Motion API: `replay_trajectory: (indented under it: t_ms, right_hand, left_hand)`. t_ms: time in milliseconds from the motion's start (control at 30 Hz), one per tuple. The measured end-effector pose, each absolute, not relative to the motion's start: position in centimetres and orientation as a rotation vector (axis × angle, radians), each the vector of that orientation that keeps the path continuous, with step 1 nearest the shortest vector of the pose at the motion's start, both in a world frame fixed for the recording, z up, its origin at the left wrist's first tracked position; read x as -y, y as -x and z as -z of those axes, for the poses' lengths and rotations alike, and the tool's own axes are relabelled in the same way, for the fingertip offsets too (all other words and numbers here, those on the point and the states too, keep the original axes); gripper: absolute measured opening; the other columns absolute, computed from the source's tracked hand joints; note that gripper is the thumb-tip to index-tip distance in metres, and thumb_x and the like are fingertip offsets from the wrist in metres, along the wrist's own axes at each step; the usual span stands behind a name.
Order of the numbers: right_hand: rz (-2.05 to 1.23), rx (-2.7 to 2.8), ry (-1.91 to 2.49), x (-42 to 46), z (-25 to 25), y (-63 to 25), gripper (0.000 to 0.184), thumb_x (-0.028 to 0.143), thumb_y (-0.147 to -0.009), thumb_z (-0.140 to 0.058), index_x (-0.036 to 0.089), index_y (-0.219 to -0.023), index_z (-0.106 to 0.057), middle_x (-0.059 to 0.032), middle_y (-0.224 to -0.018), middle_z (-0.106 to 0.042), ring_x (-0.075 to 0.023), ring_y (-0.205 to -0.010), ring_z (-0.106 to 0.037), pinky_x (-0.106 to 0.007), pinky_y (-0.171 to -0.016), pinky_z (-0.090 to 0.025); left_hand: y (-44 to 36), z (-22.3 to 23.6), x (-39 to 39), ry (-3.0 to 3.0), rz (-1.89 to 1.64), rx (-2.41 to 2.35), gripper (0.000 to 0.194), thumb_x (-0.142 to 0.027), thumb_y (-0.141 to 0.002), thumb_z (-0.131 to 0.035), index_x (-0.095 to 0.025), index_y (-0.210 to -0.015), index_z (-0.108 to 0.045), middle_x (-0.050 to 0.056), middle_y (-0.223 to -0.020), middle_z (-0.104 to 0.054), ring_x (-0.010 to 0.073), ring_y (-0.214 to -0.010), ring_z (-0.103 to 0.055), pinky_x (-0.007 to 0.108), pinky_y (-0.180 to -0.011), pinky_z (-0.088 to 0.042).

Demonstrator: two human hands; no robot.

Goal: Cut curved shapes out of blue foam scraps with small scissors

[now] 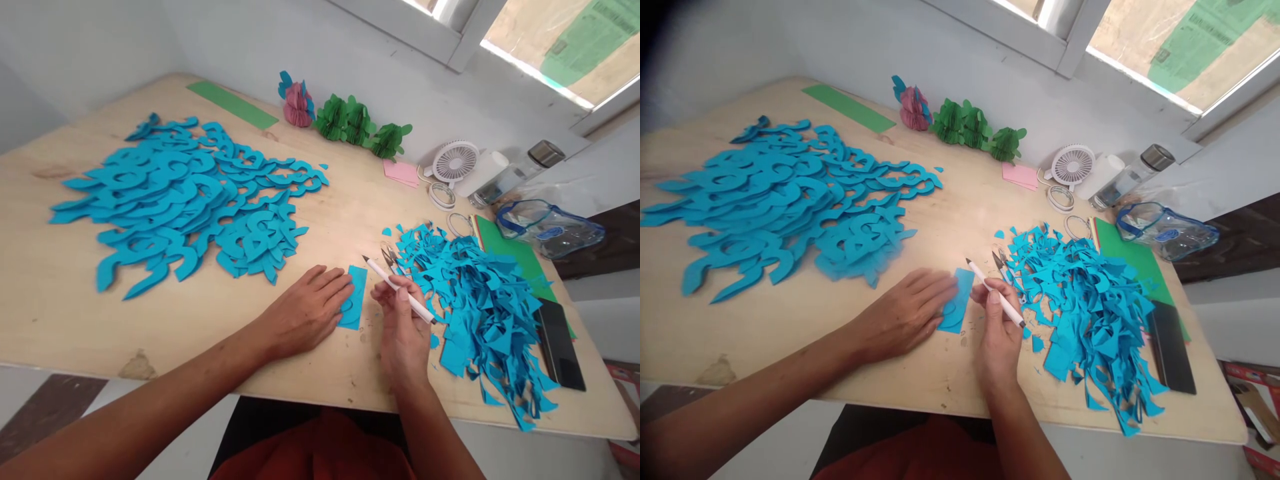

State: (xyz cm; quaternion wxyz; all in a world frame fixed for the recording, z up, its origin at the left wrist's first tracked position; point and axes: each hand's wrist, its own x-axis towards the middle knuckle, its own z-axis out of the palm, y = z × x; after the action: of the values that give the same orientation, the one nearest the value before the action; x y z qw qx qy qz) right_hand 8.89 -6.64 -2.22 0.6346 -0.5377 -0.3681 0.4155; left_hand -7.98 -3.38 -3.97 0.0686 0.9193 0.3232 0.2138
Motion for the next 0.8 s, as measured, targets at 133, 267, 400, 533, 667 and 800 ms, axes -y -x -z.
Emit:
replay_trajectory:
  t_ms: [133, 267, 400, 533, 667, 800]
  right_hand:
    - [-0.853, 0.9, 1.351, 6.1, 2.6, -9.9, 0.022, 0.041, -0.085, -0.059, 0.02, -0.079, -0.063, 0.0019, -0.063, -0.055, -0.014, -0.063, -0.054, -0.03, -0.066, -0.047]
    - [-0.87, 0.937, 1.425, 5.9, 2.8, -9.7, 0.028, 0.042, -0.087, -0.055, 0.02, -0.09, -0.071, -0.0004, -0.068, -0.061, -0.0152, -0.068, -0.057, -0.031, -0.07, -0.048]
    - [-0.928, 1.009, 1.454, 6.1, 2.5, -9.3, 0.031, 0.042, -0.088, -0.054, 0.019, -0.098, -0.073, -0.005, -0.08, -0.071, -0.0191, -0.076, -0.065, -0.036, -0.075, -0.052]
    - [-0.927, 1.136, 1.397, 6.3, 2.4, -9.1, 0.029, 0.038, -0.089, -0.054, 0.021, -0.108, -0.069, -0.0074, -0.101, -0.072, -0.0225, -0.092, -0.067, -0.041, -0.085, -0.052]
    - [-0.88, 1.29, 1.392, 6.6, 2.8, -8.9, 0.031, 0.032, -0.089, -0.055, 0.024, -0.117, -0.065, -0.0075, -0.116, -0.067, -0.0241, -0.107, -0.063, -0.042, -0.095, -0.047]
    - [-0.787, 1.457, 1.413, 6.6, 3.2, -8.8, 0.032, 0.028, -0.088, -0.055, 0.026, -0.12, -0.063, -0.0073, -0.116, -0.066, -0.0242, -0.107, -0.062, -0.041, -0.095, -0.047]
  left_hand:
    - [8.0, 4.0, 3.4, -2.77, -0.612, -0.979, 0.038, -0.023, -0.088, -0.049, -0.012, -0.124, -0.056, 0.014, -0.129, -0.059, 0.0286, -0.122, -0.049, 0.047, -0.106, -0.035]
    - [8.0, 4.0, 3.4, -2.77, -0.612, -0.987, 0.038, -0.023, -0.088, -0.049, -0.013, -0.124, -0.057, 0.014, -0.13, -0.058, 0.0286, -0.123, -0.049, 0.047, -0.106, -0.035]
    - [8.0, 4.1, 3.4, -2.773, -0.622, -0.996, 0.038, -0.023, -0.087, -0.05, -0.014, -0.124, -0.057, 0.014, -0.13, -0.058, 0.029, -0.123, -0.049, 0.047, -0.106, -0.035]
    - [8.0, 4.3, 3.3, -2.778, -0.624, -0.992, 0.039, -0.022, -0.087, -0.05, -0.013, -0.124, -0.057, 0.015, -0.129, -0.058, 0.0292, -0.122, -0.05, 0.048, -0.106, -0.035]
    - [8.0, 4.4, 3.3, -2.772, -0.619, -0.99, 0.04, -0.023, -0.088, -0.048, -0.013, -0.125, -0.056, 0.015, -0.13, -0.058, 0.0296, -0.123, -0.049, 0.048, -0.106, -0.035]
    - [8.1, 4.5, 3.3, -2.771, -0.589, -0.986, 0.041, -0.023, -0.089, -0.046, -0.011, -0.127, -0.055, 0.016, -0.132, -0.056, 0.0299, -0.125, -0.048, 0.049, -0.107, -0.034]
